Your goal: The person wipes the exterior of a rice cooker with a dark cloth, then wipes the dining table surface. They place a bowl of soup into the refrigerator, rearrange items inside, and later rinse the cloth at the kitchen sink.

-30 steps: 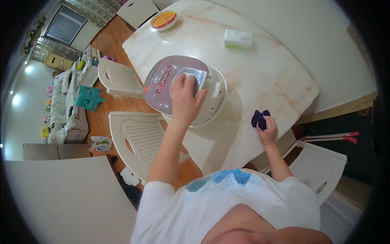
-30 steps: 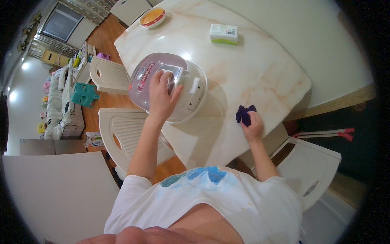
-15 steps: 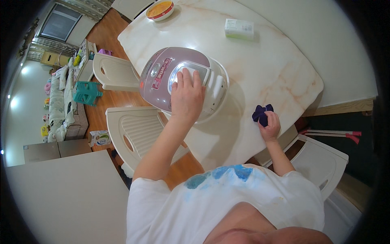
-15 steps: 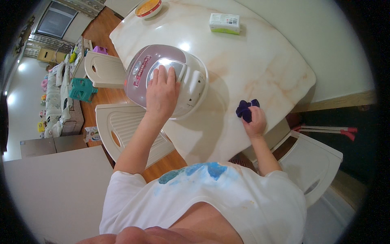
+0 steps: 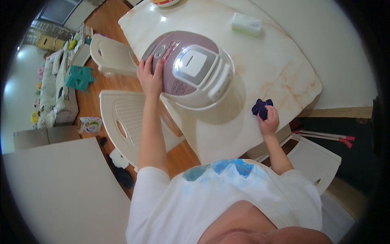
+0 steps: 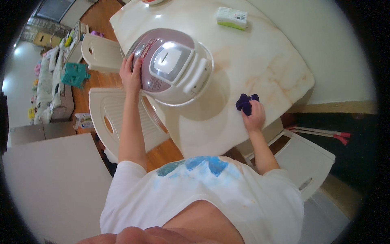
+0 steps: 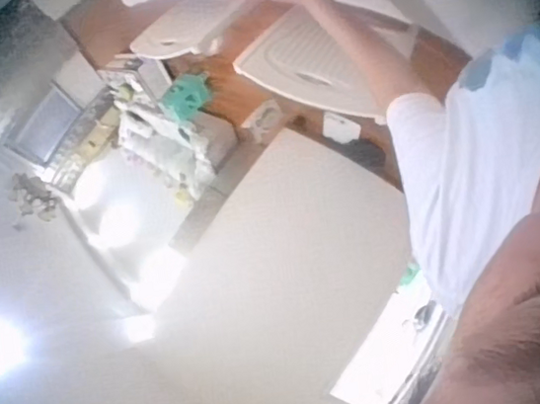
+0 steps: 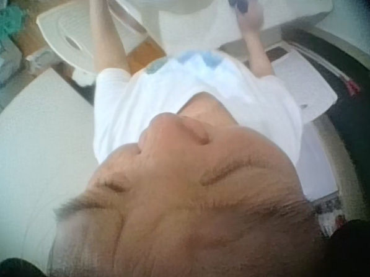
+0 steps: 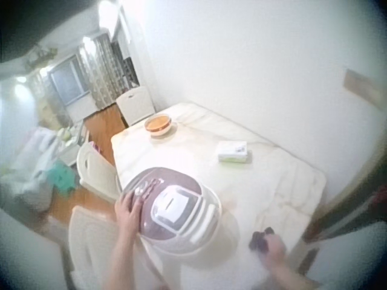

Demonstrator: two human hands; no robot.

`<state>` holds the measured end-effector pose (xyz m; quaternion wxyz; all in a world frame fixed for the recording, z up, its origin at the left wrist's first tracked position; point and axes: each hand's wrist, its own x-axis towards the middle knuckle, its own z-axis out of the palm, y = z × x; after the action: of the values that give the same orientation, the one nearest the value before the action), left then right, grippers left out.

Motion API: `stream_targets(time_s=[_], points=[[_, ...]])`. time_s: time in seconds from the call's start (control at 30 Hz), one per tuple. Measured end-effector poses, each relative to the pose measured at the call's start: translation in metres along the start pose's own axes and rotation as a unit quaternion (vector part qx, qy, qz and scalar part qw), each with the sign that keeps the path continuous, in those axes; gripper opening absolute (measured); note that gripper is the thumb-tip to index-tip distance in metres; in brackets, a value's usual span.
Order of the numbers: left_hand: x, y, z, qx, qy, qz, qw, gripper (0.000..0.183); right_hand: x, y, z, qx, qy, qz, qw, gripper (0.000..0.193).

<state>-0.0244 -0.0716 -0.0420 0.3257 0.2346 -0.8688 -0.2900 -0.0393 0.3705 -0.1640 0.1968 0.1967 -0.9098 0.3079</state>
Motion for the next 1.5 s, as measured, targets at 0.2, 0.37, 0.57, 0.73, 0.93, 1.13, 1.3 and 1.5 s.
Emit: stream_targets(time_s=[0.2, 0.37, 0.57, 0.73, 0.93, 1.13, 1.3, 1.5], points=[[-0.004, 0.004, 0.001, -0.022, 0.042, -0.025, 0.999, 0.048, 0.004, -0.004, 0.001, -0.021, -0.012, 0.031, 0.999, 0.034], [-0.076, 0.032, -0.019, -0.106, 0.199, 0.125, 0.966, 0.042, 0.017, -0.045, -0.011, 0.282, 0.013, 0.388, 0.877, 0.024], [-0.233, 0.078, -0.037, -0.243, -0.211, 0.244, 0.915, 0.064, -0.008, -0.162, -0.037, 0.659, -0.249, 0.582, 0.405, 0.037], [-0.267, 0.056, -0.033, -0.353, -0.152, 0.092, 0.918, 0.059, 0.016, -0.207, -0.070, 0.501, -0.522, 0.356, 0.591, 0.038], [-0.229, 0.021, -0.041, -0.360, 0.049, -0.133, 0.922, 0.049, 0.148, -0.216, -0.073, 0.328, -0.383, 0.090, 0.859, 0.027], [-0.100, 0.000, -0.031, -0.281, 0.201, 0.007, 0.938, 0.052, 0.226, -0.224, 0.050, 0.096, -0.182, -0.121, 0.971, 0.055], [-0.122, 0.057, 0.013, -0.185, 0.236, 0.051, 0.953, 0.041, 0.220, -0.202, 0.078, -0.012, -0.121, -0.212, 0.970, 0.056], [-0.182, 0.075, 0.031, -0.129, 0.097, 0.188, 0.969, 0.038, 0.226, -0.208, 0.066, 0.012, -0.157, -0.238, 0.958, 0.050]])
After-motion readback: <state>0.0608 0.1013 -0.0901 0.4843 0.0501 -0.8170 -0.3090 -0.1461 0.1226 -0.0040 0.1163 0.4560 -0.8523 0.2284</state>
